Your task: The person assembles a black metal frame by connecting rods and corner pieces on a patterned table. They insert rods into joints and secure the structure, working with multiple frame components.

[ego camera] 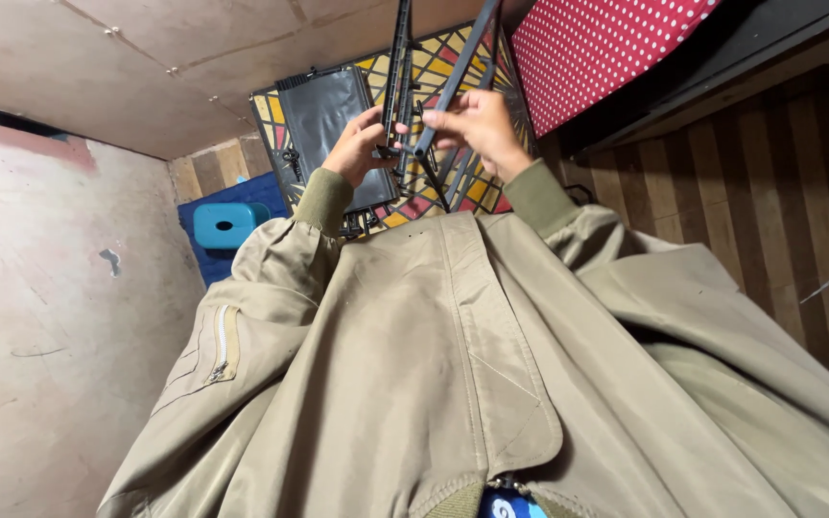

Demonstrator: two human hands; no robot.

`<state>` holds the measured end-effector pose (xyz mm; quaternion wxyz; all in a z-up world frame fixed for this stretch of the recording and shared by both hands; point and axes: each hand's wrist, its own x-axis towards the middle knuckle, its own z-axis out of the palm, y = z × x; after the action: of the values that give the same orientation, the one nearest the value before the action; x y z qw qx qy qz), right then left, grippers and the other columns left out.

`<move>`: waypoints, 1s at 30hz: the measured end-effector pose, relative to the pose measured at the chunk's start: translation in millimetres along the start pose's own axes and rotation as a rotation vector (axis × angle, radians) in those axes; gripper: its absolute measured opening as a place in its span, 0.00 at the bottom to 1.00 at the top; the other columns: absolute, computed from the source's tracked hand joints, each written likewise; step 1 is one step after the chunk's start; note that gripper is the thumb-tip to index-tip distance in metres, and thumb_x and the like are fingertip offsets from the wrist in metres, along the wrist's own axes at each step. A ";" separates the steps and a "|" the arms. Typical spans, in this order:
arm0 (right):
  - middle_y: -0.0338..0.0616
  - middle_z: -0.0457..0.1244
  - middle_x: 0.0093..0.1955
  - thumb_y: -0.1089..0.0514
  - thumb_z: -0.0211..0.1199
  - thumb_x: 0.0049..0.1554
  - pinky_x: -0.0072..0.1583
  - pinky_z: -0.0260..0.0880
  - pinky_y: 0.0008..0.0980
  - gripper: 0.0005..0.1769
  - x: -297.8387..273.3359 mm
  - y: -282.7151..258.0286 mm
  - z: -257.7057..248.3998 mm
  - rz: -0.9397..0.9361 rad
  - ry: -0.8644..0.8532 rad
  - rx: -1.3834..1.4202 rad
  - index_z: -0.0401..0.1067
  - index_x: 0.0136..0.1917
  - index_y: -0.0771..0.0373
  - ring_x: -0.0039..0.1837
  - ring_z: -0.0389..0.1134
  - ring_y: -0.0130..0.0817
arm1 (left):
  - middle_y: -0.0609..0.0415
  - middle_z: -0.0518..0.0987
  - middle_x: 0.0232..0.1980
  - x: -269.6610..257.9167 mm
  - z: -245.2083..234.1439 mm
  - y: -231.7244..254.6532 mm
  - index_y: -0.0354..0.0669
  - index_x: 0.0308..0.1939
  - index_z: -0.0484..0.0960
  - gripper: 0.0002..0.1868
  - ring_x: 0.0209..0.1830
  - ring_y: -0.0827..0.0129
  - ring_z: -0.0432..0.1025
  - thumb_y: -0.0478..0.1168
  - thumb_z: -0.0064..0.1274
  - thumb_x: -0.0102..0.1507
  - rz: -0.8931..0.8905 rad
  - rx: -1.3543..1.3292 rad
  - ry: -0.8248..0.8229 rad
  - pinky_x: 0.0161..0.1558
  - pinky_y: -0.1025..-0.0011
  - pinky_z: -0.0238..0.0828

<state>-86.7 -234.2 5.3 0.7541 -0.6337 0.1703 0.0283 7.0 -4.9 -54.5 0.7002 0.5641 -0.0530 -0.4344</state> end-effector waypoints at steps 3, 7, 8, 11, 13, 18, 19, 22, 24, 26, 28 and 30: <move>0.51 0.72 0.45 0.60 0.74 0.55 0.41 0.79 0.24 0.15 16.6 -18.8 -1.2 0.017 -0.008 0.087 0.74 0.48 0.73 0.42 0.76 0.32 | 0.63 0.80 0.46 0.7 6.5 5.9 0.50 0.64 0.75 0.26 0.41 0.76 0.68 0.40 0.47 0.61 0.023 0.002 -0.003 0.43 0.66 0.70; 0.48 0.72 0.46 0.56 0.75 0.53 0.42 0.80 0.24 0.20 32.2 -38.5 -1.3 0.035 0.007 0.199 0.74 0.49 0.74 0.44 0.77 0.33 | 0.62 0.80 0.43 -0.3 15.8 19.3 0.51 0.63 0.77 0.24 0.38 0.79 0.66 0.42 0.49 0.61 0.034 -0.031 0.029 0.41 0.70 0.67; 0.47 0.72 0.46 0.55 0.76 0.52 0.43 0.80 0.25 0.21 34.5 -42.1 -0.4 0.018 0.010 0.211 0.73 0.49 0.74 0.45 0.77 0.32 | 0.62 0.80 0.43 -1.2 17.2 23.5 0.49 0.63 0.78 0.24 0.38 0.79 0.66 0.43 0.51 0.62 0.057 -0.027 0.015 0.41 0.71 0.65; 0.46 0.72 0.46 0.53 0.77 0.50 0.44 0.80 0.26 0.24 41.3 -52.5 3.9 -0.005 0.014 0.249 0.72 0.50 0.72 0.46 0.77 0.32 | 0.62 0.80 0.42 -4.6 19.5 38.5 0.44 0.62 0.80 0.23 0.39 0.78 0.66 0.46 0.56 0.64 0.109 -0.008 -0.017 0.39 0.74 0.60; 0.48 0.71 0.44 0.52 0.78 0.50 0.45 0.82 0.25 0.25 43.5 -57.6 5.5 0.016 0.017 0.278 0.70 0.49 0.72 0.45 0.76 0.34 | 0.61 0.82 0.41 -6.2 21.0 49.1 0.44 0.60 0.79 0.24 0.40 0.79 0.68 0.49 0.57 0.62 0.116 0.017 -0.031 0.39 0.75 0.61; 0.50 0.72 0.43 0.51 0.79 0.48 0.45 0.78 0.27 0.28 50.4 -71.4 8.0 0.012 0.032 0.311 0.70 0.48 0.75 0.45 0.77 0.35 | 0.63 0.81 0.42 -9.7 24.1 67.6 0.44 0.62 0.79 0.27 0.37 0.80 0.61 0.50 0.62 0.62 0.139 -0.008 -0.028 0.38 0.77 0.59; 0.50 0.72 0.43 0.50 0.79 0.48 0.46 0.78 0.27 0.29 51.9 -74.1 8.4 0.002 0.022 0.330 0.70 0.49 0.76 0.46 0.77 0.35 | 0.63 0.82 0.43 -8.4 25.4 69.2 0.45 0.62 0.79 0.28 0.36 0.80 0.60 0.51 0.62 0.61 0.134 0.003 -0.019 0.37 0.78 0.59; 0.51 0.71 0.46 0.51 0.78 0.49 0.47 0.83 0.28 0.30 54.4 -80.3 10.7 -0.030 0.007 0.352 0.67 0.50 0.76 0.47 0.77 0.36 | 0.66 0.79 0.41 -1.6 28.2 68.9 0.45 0.64 0.78 0.29 0.41 0.81 0.66 0.52 0.62 0.62 0.205 0.018 -0.027 0.39 0.77 0.62; 0.53 0.70 0.49 0.53 0.74 0.54 0.48 0.83 0.31 0.27 56.3 -85.7 9.3 -0.045 -0.046 0.358 0.64 0.52 0.74 0.48 0.76 0.38 | 0.64 0.78 0.42 8.1 30.0 66.7 0.41 0.64 0.79 0.27 0.41 0.80 0.67 0.52 0.61 0.66 0.317 -0.022 -0.025 0.40 0.77 0.63; 0.54 0.69 0.52 0.55 0.71 0.57 0.51 0.83 0.32 0.25 55.3 -87.8 5.7 -0.064 -0.171 0.349 0.63 0.56 0.72 0.51 0.76 0.39 | 0.63 0.78 0.40 14.4 24.2 67.1 0.41 0.63 0.79 0.26 0.38 0.80 0.68 0.53 0.58 0.68 0.369 -0.030 0.023 0.38 0.77 0.64; 0.54 0.68 0.56 0.58 0.68 0.59 0.55 0.82 0.31 0.23 52.6 -85.4 -1.2 -0.086 -0.366 0.320 0.65 0.62 0.70 0.53 0.76 0.38 | 0.63 0.78 0.37 19.2 12.3 73.0 0.43 0.61 0.79 0.25 0.33 0.81 0.70 0.53 0.56 0.66 0.362 -0.008 0.118 0.31 0.78 0.63; 0.52 0.68 0.55 0.61 0.67 0.60 0.54 0.81 0.30 0.22 43.8 -69.9 -5.7 -0.114 -0.242 0.104 0.66 0.65 0.67 0.52 0.75 0.36 | 0.62 0.77 0.39 21.5 2.2 78.1 0.39 0.64 0.79 0.24 0.37 0.81 0.70 0.51 0.57 0.70 0.466 -0.052 0.052 0.37 0.78 0.65</move>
<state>-28.7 -260.8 57.8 0.8014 -0.5942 0.0429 0.0526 61.9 -22.0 2.6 0.7970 0.5294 -0.1525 -0.2475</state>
